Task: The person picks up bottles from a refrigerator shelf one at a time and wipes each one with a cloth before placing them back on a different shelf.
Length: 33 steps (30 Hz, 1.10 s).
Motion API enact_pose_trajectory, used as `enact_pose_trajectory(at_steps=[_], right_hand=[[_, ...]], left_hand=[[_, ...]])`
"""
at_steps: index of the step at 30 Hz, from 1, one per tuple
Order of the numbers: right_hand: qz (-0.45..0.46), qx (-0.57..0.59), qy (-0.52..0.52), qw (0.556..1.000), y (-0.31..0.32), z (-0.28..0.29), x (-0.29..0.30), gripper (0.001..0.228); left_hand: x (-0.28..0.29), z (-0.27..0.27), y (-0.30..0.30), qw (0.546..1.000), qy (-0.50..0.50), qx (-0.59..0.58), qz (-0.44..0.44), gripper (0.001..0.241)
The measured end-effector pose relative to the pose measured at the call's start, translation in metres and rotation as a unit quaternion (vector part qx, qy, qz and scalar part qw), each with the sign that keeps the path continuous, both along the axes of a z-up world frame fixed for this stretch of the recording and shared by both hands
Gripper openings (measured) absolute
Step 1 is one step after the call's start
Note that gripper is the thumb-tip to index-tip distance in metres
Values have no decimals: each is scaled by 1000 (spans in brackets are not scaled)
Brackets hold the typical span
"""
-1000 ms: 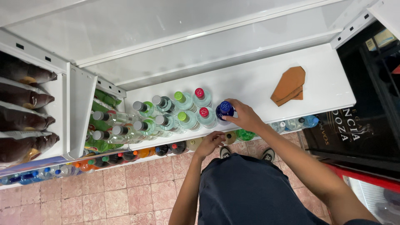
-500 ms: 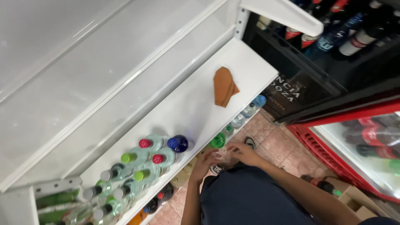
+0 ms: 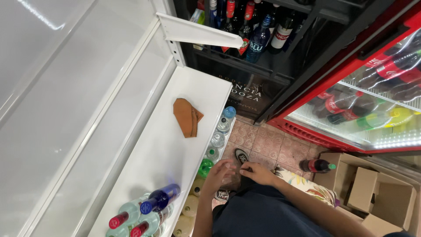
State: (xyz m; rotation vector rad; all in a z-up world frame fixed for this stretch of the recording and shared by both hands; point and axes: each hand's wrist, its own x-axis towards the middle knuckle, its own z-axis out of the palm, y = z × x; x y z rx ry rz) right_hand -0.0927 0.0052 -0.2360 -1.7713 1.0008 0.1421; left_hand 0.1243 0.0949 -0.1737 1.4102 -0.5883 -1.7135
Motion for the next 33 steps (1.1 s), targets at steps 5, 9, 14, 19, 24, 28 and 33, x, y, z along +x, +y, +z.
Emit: enact_pose_trajectory(at_steps=[5, 9, 14, 19, 24, 28, 33], right_hand=[[-40, 10, -2, 999, -17, -4, -9, 23], [-37, 7, 26, 999, -40, -6, -11, 25], [-90, -46, 13, 995, -98, -17, -18, 27], [-253, 23, -2, 967, -181, 7, -39, 27], [-560, 17, -305, 770, -292, 10, -39, 24], [-593, -50, -306, 743, -374, 20, -38, 28], [-619, -52, -335, 708, -457, 22, -33, 56]], left_hand=[[-5, -1, -22, 998, -34, -42, -22, 36], [-8, 0, -37, 998, -27, -46, 13, 34], [-13, -6, -70, 998, -22, -42, 36, 39], [-29, 19, -120, 998, -21, -22, 55, 42], [-51, 47, -171, 995, -42, -47, 74, 37], [-62, 32, -201, 992, -28, -97, 74, 40], [-68, 24, -222, 987, -23, -99, 126, 47]])
